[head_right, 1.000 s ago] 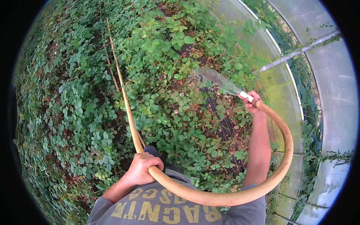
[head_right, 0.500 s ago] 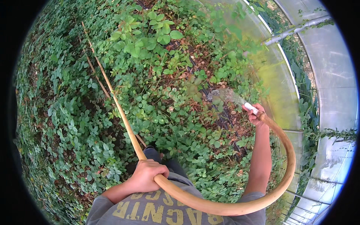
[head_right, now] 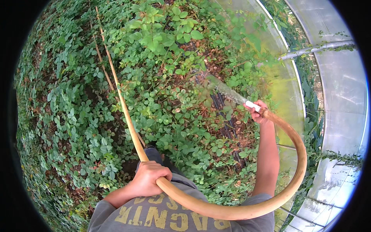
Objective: The person waters a dense patch of low-growing green plants inside a greenhouse using a yellow hose with a spray nozzle. They move the hose back and forth to cover different areas of the foliage.
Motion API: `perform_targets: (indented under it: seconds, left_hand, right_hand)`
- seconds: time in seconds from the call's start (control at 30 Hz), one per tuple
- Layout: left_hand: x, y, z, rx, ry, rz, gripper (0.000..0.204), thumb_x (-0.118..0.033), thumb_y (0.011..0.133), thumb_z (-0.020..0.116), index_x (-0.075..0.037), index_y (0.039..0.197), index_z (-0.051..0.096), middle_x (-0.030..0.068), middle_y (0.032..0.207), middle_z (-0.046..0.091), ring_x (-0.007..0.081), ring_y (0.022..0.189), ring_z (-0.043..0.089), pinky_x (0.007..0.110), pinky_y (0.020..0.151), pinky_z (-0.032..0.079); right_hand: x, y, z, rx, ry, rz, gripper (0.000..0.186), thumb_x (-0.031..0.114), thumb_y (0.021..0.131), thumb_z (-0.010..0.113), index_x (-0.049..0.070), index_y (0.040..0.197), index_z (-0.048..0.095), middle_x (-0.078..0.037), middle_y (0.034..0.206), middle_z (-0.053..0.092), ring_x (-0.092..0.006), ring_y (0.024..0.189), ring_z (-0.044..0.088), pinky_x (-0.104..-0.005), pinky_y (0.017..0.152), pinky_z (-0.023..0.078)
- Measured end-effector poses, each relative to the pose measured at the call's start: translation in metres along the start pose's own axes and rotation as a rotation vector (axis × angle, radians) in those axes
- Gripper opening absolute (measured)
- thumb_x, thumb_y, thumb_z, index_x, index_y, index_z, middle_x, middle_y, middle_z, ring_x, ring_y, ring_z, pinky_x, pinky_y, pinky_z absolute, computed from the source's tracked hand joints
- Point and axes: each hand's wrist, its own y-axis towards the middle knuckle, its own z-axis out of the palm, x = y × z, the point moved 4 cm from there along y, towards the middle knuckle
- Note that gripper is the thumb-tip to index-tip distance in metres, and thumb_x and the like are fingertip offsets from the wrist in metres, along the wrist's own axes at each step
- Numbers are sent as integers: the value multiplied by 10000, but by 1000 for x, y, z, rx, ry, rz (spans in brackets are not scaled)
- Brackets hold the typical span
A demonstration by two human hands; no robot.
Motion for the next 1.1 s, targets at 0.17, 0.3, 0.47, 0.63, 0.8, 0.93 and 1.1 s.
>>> perform_targets:
  seconds: [0.17, 0.3, 0.47, 0.63, 0.8, 0.93, 1.1]
  left_hand:
    - [7, 3, 0, 24, -26, -18, 191, -30, 561, 694, -105, 679, 564, 15, 573, 567, 241, 559, 586, 355, 540, 421]
    - [11, 10, 5, 72, -52, 0, 200, -43, 568, 701, -104, 700, 563, 14, 589, 573, 246, 588, 594, 367, 553, 428]
    - [3, 19, -3, 125, -39, 38, 188, -41, 593, 663, -107, 735, 557, 29, 633, 602, 262, 629, 623, 391, 575, 468]
    - [11, 5, -13, 75, -9, -10, 201, -35, 577, 660, -106, 732, 554, 28, 631, 600, 258, 630, 624, 388, 581, 469]
    - [18, -8, -16, 0, -29, -23, 207, -23, 572, 656, -100, 737, 557, 36, 623, 597, 261, 621, 622, 393, 573, 470]
    - [22, -8, -18, -39, -34, -57, 196, -17, 583, 650, -100, 737, 562, 39, 622, 599, 262, 618, 623, 397, 572, 472]
    - [23, -1, -15, -12, -48, -20, 187, -20, 592, 647, -103, 738, 564, 38, 620, 598, 261, 621, 627, 398, 574, 474]
  right_hand:
    - [-31, -57, -89, -242, 105, 67, 479, 187, 849, 525, -47, 1258, 439, -266, 1194, 589, -189, 627, 669, -232, 367, 416]
    - [-32, -82, -113, -196, 151, -6, 492, 186, 845, 533, -47, 1267, 431, -282, 1215, 570, -196, 630, 668, -218, 359, 404]
    - [-3, -38, -13, 29, 19, -102, 522, 157, 879, 479, -101, 1319, 369, -287, 1260, 538, -215, 676, 658, -234, 381, 422]
    - [8, 7, 25, 104, -2, -12, 547, 170, 881, 479, -117, 1327, 344, -298, 1268, 524, -215, 691, 659, -251, 378, 433]
    - [15, 35, 41, 67, -88, 12, 515, 176, 875, 486, -129, 1278, 383, -301, 1256, 528, -213, 661, 657, -264, 365, 461]
    - [10, 27, 15, -15, -33, 78, 527, 190, 868, 498, -107, 1287, 381, -275, 1260, 538, -209, 662, 662, -267, 369, 453]
    - [16, 15, 20, 23, -56, -12, 537, 197, 879, 500, -96, 1307, 362, -265, 1277, 532, -205, 695, 667, -268, 376, 437]
